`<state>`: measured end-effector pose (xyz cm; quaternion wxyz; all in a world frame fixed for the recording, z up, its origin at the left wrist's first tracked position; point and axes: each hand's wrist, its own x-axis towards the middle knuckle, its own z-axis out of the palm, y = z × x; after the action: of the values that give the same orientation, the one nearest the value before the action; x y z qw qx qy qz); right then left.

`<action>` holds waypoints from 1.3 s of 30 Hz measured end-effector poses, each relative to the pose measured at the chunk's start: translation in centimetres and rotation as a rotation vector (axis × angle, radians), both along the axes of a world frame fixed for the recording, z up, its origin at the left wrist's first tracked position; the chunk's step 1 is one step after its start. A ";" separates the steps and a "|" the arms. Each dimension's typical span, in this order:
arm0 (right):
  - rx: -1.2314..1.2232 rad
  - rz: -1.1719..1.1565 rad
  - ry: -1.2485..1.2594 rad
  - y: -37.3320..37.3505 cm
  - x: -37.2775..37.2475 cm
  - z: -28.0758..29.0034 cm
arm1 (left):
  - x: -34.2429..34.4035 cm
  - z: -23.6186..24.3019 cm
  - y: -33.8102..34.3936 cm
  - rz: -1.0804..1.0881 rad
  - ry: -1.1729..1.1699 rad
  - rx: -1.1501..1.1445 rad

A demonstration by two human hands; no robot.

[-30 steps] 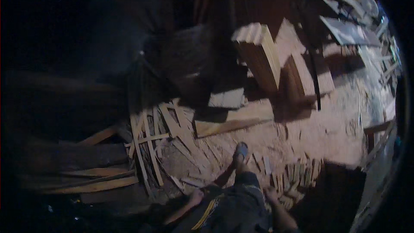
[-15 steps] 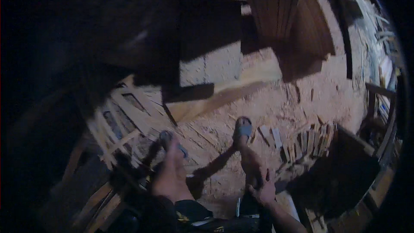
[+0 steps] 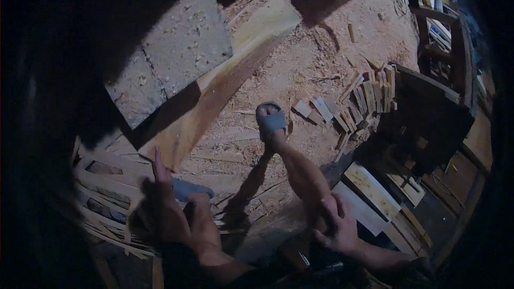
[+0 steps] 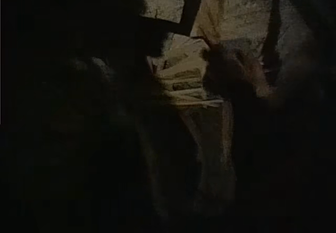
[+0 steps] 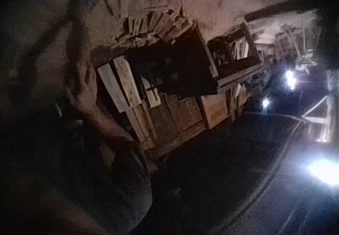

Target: Drill a series of holes in a wooden board using a vertical drill press.

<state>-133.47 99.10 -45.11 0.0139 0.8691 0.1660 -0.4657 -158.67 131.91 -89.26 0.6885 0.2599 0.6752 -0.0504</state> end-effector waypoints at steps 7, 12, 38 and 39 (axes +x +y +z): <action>-0.021 -0.079 0.050 -1.8 -0.7 1.7 | -0.4 20.0 -4.2 -0.207 -0.060 -0.051; -0.094 -0.122 0.144 -4.1 0.6 4.4 | 12.4 41.1 -11.4 0.033 -0.156 -0.013; 0.324 -1.374 -0.180 -29.0 4.4 11.7 | 46.0 68.5 -19.3 -1.747 -0.523 1.151; 0.327 -1.382 -0.172 -29.4 4.4 10.3 | 47.3 68.5 -19.8 -1.718 -0.437 0.889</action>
<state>-129.09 69.70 -34.82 -0.4016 0.8001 -0.3568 -0.2668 -111.36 112.08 -20.75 0.3673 0.8994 0.0733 -0.2254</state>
